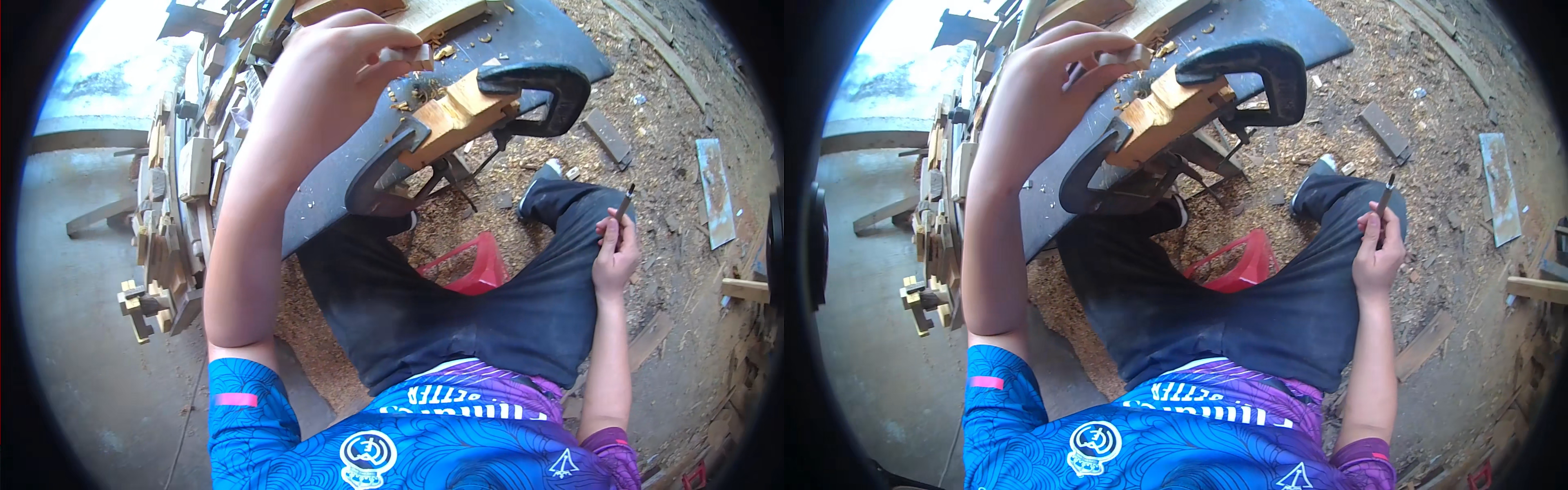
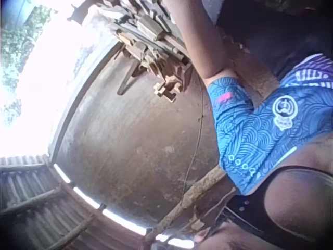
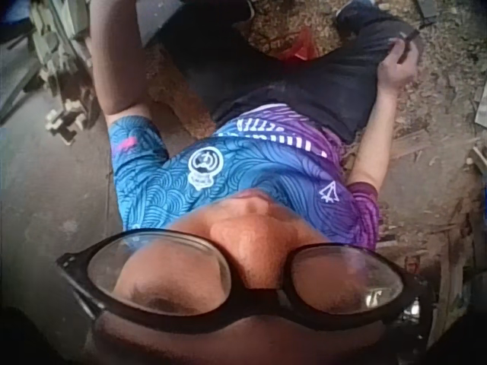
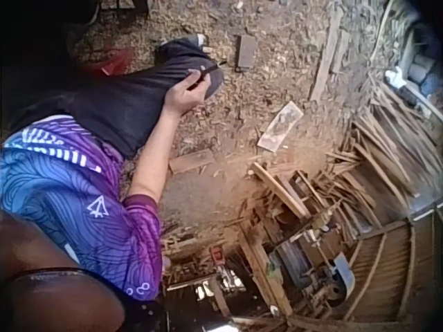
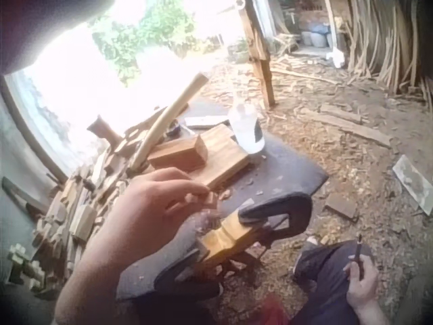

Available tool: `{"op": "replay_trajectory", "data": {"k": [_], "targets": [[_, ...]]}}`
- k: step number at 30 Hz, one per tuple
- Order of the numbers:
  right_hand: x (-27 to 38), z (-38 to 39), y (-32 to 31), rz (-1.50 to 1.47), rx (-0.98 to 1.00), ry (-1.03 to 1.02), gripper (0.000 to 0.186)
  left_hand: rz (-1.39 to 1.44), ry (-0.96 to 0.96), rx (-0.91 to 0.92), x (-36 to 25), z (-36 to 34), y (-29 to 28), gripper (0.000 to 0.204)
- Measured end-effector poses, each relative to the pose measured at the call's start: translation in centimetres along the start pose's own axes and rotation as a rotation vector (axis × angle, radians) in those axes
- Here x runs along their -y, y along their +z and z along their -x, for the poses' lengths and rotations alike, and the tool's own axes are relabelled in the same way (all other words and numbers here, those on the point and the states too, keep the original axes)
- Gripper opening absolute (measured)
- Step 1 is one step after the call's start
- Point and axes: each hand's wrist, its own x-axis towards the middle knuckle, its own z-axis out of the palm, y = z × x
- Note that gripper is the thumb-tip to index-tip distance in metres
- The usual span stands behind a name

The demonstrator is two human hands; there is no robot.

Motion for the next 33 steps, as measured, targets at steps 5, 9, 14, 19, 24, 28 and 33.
{"op": "replay_trajectory", "data": {"k": [5,9,14,19,24,28,33], "targets": [[-0.4,-0.3,-0.5,-0.032,0.005,0.036,0.029,0.273,-0.003,0.070,-3.9,1.5,-2.9,0.030],[-0.5,-0.3,-0.3,-0.015,0.000,0.030,0.030,0.238,0.091,0.101,-5.8,1.5,-2.8,0.028],[-0.3,-0.3,-0.1,-0.026,-0.003,0.037,0.030,0.248,0.148,0.091,-6.0,1.3,-2.6,0.029],[-0.5,-0.3,-0.1,-0.034,-0.007,0.039,0.029,0.246,0.173,0.106,-5.8,1.2,-2.5,0.027],[-0.6,-0.2,0.0,-0.048,0.007,0.021,0.028,0.257,0.096,0.168,-4.4,1.7,-2.3,0.028],[-0.4,-0.4,-0.1,-0.027,0.007,0.023,0.029,0.605,-0.172,0.059,-2.6,3.1,-0.9,0.028],[-0.6,-0.3,-0.1,-0.005,0.007,0.046,0.031,0.787,-0.244,-0.053,-3.3,2.7,0.1,0.032]]}}
